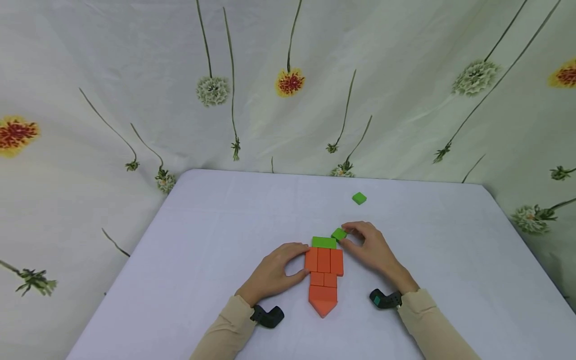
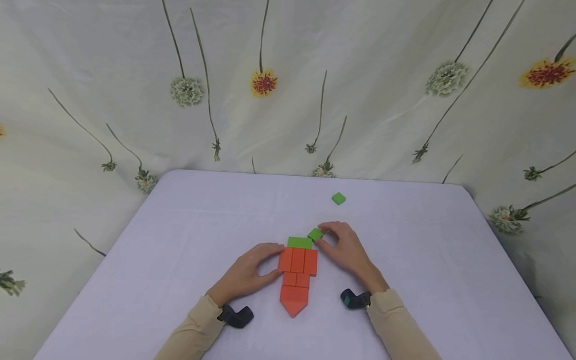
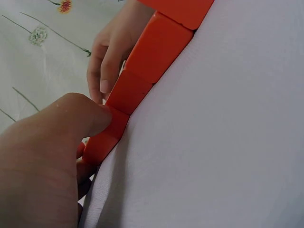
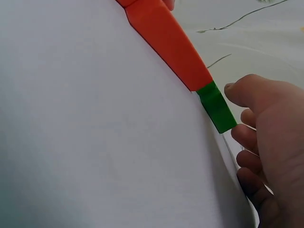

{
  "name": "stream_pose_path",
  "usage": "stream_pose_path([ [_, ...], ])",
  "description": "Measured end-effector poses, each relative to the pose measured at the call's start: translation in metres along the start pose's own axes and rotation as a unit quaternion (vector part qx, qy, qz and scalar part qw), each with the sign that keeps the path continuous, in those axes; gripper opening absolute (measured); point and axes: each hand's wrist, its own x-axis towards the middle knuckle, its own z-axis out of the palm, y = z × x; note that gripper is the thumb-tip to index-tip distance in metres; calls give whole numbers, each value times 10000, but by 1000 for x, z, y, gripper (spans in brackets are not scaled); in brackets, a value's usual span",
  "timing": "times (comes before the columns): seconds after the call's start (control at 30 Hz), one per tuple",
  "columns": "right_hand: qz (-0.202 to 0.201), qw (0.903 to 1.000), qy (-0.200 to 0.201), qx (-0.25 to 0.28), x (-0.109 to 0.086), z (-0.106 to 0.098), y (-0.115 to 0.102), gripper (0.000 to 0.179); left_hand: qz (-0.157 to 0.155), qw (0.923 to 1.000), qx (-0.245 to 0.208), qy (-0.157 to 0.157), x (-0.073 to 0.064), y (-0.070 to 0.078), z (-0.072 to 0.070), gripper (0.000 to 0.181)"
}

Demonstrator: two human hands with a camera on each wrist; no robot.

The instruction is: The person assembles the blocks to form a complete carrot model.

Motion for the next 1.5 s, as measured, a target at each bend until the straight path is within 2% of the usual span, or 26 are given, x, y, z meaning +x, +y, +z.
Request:
stream_pose_path([
  [0.33,311,9989,326,-119,14,-10,2,34,74,10000,29,42,0,0,0,54],
  [0.53,671,9962,540,-149,27,-16,9,38,128,9999,-5,43,1,1,0,54],
  [0.77,1019,9938,349,-282,41,-22,23,45,166,9999,9,28,2,1,1,54],
  [1.0,1519,9877,153,-325,48,-21,33,63,155,9999,24,-6,2,1,2,55],
  [1.23,1300,9903,307,-390,54,-17,35,50,167,9997,163,21,2,-2,2,55],
  [1.4,1261,9898,593,-289,53,-15,38,35,184,9998,98,69,0,-3,2,55],
  [1.5,1338,9880,749,-209,52,-12,41,36,162,9998,71,97,-2,-4,3,55],
])
